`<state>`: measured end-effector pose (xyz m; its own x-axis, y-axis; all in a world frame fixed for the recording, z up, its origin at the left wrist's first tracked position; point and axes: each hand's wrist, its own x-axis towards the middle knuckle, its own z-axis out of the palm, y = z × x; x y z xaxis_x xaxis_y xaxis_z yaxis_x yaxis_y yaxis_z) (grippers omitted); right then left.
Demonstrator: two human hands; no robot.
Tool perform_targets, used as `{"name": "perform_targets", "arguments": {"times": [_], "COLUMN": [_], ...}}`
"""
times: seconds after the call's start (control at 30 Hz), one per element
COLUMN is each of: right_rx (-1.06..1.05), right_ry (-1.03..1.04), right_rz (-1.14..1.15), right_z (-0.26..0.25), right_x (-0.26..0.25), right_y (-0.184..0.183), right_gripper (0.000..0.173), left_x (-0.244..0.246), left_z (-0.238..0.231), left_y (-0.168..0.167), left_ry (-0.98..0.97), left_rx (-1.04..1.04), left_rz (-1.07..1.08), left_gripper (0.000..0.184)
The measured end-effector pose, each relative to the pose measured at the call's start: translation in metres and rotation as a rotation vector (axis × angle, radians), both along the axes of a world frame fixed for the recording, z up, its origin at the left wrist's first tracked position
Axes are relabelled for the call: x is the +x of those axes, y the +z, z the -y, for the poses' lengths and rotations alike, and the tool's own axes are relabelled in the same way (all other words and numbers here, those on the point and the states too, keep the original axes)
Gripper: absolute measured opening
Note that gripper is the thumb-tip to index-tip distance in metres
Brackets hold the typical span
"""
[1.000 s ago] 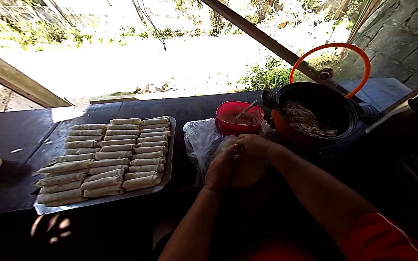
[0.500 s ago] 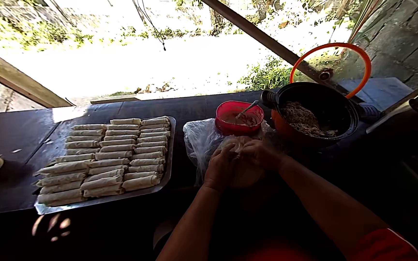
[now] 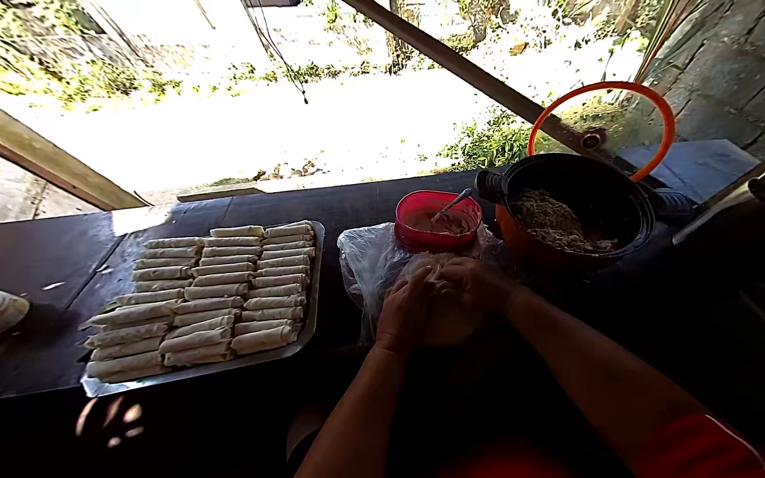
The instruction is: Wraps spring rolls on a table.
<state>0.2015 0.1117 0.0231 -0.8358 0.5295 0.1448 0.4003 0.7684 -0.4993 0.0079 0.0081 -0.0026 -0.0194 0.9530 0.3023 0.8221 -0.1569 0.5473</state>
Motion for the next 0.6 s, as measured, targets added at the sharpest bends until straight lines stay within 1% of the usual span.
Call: {"name": "perform_targets", "arguments": {"times": [0.1,0.27,0.33,0.4,0.5,0.6], "right_rx": [0.031,-0.035,-0.054,-0.06,-0.039,-0.014], "right_ry": [-0.002,-0.011,-0.008,-0.012,-0.02,-0.031], "right_rz": [-0.03,0.085,0.115,0.096,-0.001,0.016], "right_z": [0.0,-0.004,-0.007,-0.007,-0.005,-0.001], "right_x": [0.002,-0.006,-0.009,-0.007,-0.002,-0.003], "right_y": [-0.006,0.005,0.008,0.007,0.003,0.001], "right_gripper": [0.027,0.029,0.029,0.029,0.029,0.028], "left_x": [0.001,0.002,-0.001,-0.004,-0.007,-0.009], "left_z": [0.0,0.0,-0.001,-0.004,-0.008,-0.008], "left_y": [0.001,0.0,0.005,0.007,0.006,0.002], "left_ry": [0.021,0.005,-0.01,-0.021,-0.023,-0.028], "left_rx": [-0.01,0.079,0.035,-0.015,-0.037,-0.038], "left_rz": [-0.012,-0.052,-0.061,-0.042,-0.002,0.05], "left_gripper": [0.042,0.044,0.044,0.045,0.045,0.047]}}
